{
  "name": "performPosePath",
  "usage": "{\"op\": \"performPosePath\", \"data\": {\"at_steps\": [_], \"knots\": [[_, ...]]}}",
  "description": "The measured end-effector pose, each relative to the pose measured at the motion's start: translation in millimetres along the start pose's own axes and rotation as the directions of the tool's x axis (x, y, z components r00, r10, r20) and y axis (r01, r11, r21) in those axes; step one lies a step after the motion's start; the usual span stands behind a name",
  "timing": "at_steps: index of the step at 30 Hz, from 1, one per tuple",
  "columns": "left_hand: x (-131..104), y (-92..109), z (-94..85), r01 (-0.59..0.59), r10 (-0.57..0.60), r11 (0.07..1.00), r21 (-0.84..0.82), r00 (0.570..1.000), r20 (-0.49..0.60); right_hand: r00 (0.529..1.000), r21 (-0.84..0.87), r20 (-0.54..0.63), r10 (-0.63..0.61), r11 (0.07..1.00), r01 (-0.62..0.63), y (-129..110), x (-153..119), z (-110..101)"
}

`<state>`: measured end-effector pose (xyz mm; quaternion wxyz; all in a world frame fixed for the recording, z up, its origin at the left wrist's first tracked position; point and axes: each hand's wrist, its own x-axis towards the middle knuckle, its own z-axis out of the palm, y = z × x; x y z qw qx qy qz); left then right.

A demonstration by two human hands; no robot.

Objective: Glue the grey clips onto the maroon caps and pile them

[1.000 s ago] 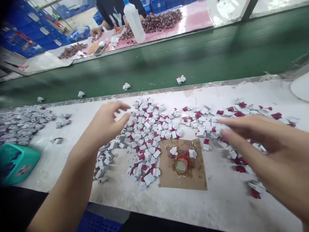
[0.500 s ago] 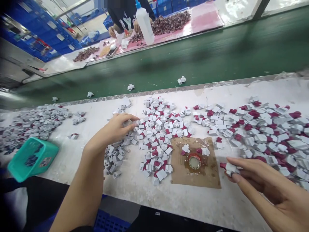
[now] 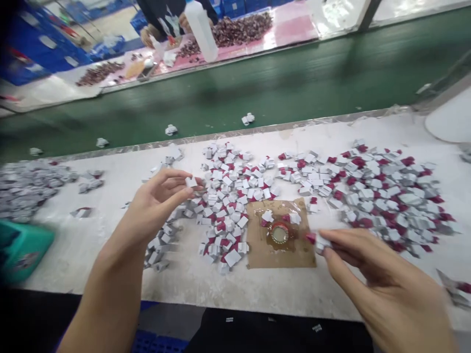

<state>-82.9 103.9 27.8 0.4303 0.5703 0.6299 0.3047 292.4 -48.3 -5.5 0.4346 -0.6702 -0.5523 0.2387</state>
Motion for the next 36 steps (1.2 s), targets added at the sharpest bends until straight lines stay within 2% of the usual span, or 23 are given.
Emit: {"op": "performPosePath", "data": {"at_steps": [4, 7, 14, 17, 20, 22, 24, 26, 30, 33, 36], "knots": [[-17, 1, 17.1, 0.070, -0.077, 0.970, -0.233, 0.997, -0.020, 0.993, 0.086, 0.114, 0.019, 0.996, -0.029, -14, 0, 11], [-24, 4, 33.2, 0.126, -0.116, 0.936, -0.328, 0.992, 0.050, 0.989, 0.113, 0.149, 0.011, 0.993, -0.028, -16, -1, 18], [-37, 14, 77.6, 0.069, -0.006, 0.931, -0.357, 0.985, 0.173, 0.986, 0.177, 0.164, -0.015, 0.984, -0.015, -16, 3, 32], [-45, 18, 84.0, 0.015, 0.027, 0.939, -0.345, 0.993, 0.116, 0.987, 0.171, 0.158, -0.034, 0.985, 0.006, -17, 4, 34], [-52, 25, 80.0, -0.070, 0.078, 0.948, -0.310, 0.997, 0.011, 0.984, 0.175, 0.169, -0.061, 0.984, 0.031, -18, 3, 32], [-56, 31, 78.1, -0.118, 0.118, 0.956, -0.269, 0.993, -0.016, 0.984, 0.183, 0.170, -0.057, 0.983, 0.025, -19, 3, 31], [-59, 37, 82.1, -0.132, 0.146, 0.956, -0.261, 0.989, 0.036, 0.990, 0.215, 0.143, -0.007, 0.976, -0.024, -19, 4, 29], [-61, 42, 92.9, -0.108, 0.158, 0.945, -0.308, 0.977, 0.141, 0.990, 0.310, 0.124, 0.069, 0.945, -0.104, -20, 8, 27], [-62, 48, 122.6, -0.003, 0.157, 0.889, -0.459, 0.942, 0.297, 0.964, 0.561, 0.228, 0.135, 0.791, -0.243, -23, 15, 25], [-60, 51, 136.6, 0.028, 0.176, 0.855, -0.518, 0.924, 0.340, 0.953, 0.625, 0.272, 0.132, 0.729, -0.279, -24, 18, 25], [-57, 53, 139.3, 0.037, 0.194, 0.831, -0.555, 0.916, 0.352, 0.960, 0.630, 0.254, 0.121, 0.733, -0.259, -25, 18, 27]]}}
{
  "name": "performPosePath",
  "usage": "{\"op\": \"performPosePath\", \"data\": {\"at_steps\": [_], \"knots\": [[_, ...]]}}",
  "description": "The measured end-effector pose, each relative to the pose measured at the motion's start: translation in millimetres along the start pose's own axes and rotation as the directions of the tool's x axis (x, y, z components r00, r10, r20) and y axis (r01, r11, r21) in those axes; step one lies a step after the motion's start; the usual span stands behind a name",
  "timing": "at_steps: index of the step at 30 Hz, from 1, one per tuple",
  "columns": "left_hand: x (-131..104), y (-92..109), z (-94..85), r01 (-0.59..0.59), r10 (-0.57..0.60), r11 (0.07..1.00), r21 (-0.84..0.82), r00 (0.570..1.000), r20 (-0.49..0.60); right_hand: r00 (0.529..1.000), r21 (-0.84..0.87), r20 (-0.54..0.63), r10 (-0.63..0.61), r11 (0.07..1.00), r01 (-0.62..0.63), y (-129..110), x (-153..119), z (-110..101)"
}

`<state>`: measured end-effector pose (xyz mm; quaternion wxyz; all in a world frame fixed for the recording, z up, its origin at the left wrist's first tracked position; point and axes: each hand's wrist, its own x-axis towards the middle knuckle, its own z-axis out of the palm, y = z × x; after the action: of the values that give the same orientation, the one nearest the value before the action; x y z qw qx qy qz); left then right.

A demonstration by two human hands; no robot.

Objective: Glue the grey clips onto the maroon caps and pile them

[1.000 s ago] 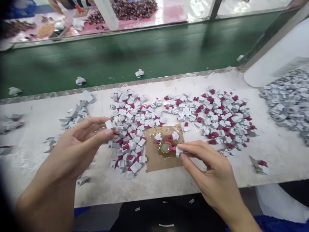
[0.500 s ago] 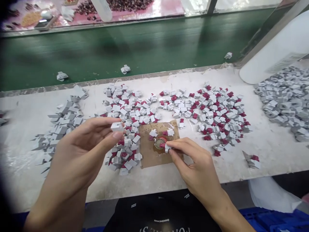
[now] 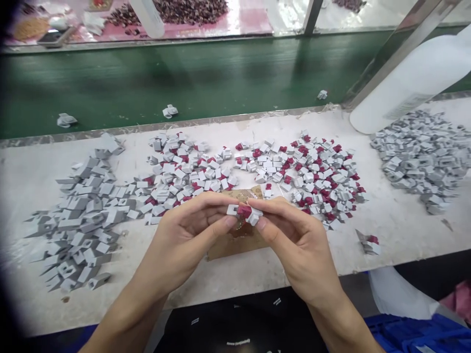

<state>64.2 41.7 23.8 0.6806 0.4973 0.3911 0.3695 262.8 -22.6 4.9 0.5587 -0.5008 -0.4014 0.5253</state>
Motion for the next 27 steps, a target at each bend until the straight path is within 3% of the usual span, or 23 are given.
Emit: {"op": "performPosePath", "data": {"at_steps": [4, 9, 12, 18, 21, 23, 25, 27], "knots": [[1, 0, -3.7, -0.008, 0.008, 1.000, -0.014, 1.000, 0.017, 1.000, -0.028, -0.003, -0.029, 0.999, 0.029, -3, 1, 2], [0, -5, -6.6, -0.023, 0.022, 0.999, 0.034, 0.999, 0.040, 0.997, -0.221, 0.034, -0.066, 0.973, 0.072, -13, 4, 2], [-1, -5, -6.8, -0.016, 0.014, 0.998, 0.057, 0.999, 0.047, 0.995, -0.241, 0.072, -0.064, 0.967, 0.079, -16, 6, 0], [15, 19, -14.3, 0.026, -0.042, 0.985, 0.168, 0.995, 0.094, 0.992, -0.216, 0.119, -0.030, 0.975, 0.056, -24, 19, -1], [48, 38, -21.7, 0.011, -0.055, 0.961, 0.277, 0.987, 0.152, 0.988, -0.304, 0.149, -0.032, 0.950, 0.077, -35, 48, -7], [84, 48, -26.6, -0.082, 0.034, 0.909, 0.408, 0.992, 0.124, 0.989, -0.468, 0.102, -0.110, 0.872, 0.145, -44, 86, -20], [129, 51, -31.4, -0.169, 0.174, 0.811, 0.561, 0.984, 0.045, 0.967, -0.676, 0.001, -0.254, 0.713, 0.188, -49, 140, -39], [177, 48, -35.4, -0.139, 0.245, 0.729, 0.671, 0.967, -0.066, 0.929, -0.854, -0.081, -0.360, 0.505, 0.121, -49, 201, -60]]}}
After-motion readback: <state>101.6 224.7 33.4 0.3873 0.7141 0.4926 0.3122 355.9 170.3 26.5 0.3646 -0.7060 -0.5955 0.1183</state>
